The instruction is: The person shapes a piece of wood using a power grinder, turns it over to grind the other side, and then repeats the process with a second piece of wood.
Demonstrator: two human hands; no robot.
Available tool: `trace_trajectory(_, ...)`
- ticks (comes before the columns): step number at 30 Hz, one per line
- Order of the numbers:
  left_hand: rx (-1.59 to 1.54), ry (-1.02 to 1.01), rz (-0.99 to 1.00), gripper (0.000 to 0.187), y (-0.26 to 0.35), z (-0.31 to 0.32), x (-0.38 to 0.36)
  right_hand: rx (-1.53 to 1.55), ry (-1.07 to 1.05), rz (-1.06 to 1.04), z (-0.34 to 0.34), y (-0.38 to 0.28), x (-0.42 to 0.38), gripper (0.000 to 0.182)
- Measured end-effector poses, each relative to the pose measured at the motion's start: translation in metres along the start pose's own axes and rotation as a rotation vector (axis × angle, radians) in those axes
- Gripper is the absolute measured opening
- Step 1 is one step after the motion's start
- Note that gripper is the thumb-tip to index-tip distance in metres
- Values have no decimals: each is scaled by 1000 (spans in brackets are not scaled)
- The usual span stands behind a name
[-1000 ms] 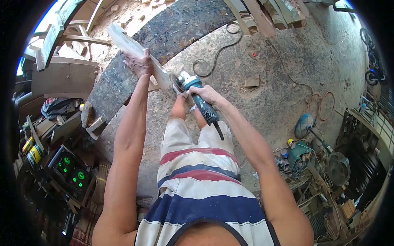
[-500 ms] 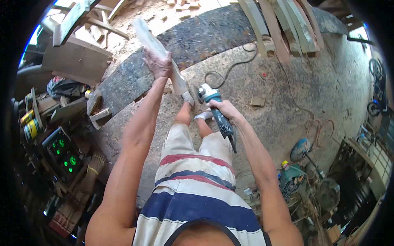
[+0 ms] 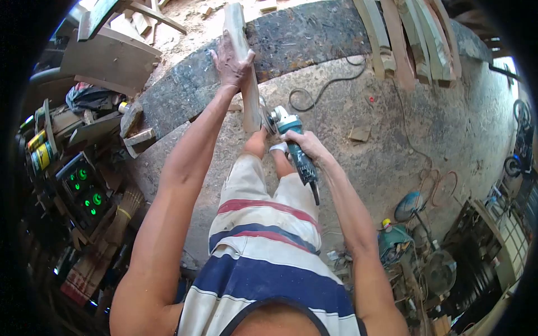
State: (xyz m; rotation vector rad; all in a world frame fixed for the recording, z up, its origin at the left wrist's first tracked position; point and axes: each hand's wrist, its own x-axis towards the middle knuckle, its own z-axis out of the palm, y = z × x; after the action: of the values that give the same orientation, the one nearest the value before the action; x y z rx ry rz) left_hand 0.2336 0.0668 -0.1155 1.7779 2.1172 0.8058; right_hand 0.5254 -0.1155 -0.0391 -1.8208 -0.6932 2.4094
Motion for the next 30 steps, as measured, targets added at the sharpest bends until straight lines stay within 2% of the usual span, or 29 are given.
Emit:
trace_trajectory(5, -60, -12, -28, 117, 7, -5, 3, -71, -14, 40, -1, -13, -5, 47)
trace_trajectory(12, -46, -37, -50, 119, 10, -8, 0, -158, 7, -61, -3, -13, 4, 49)
trace_trajectory(30, 41, -31, -39, 121, 2, 3, -2, -114, 22, -22, -5, -11, 2, 49)
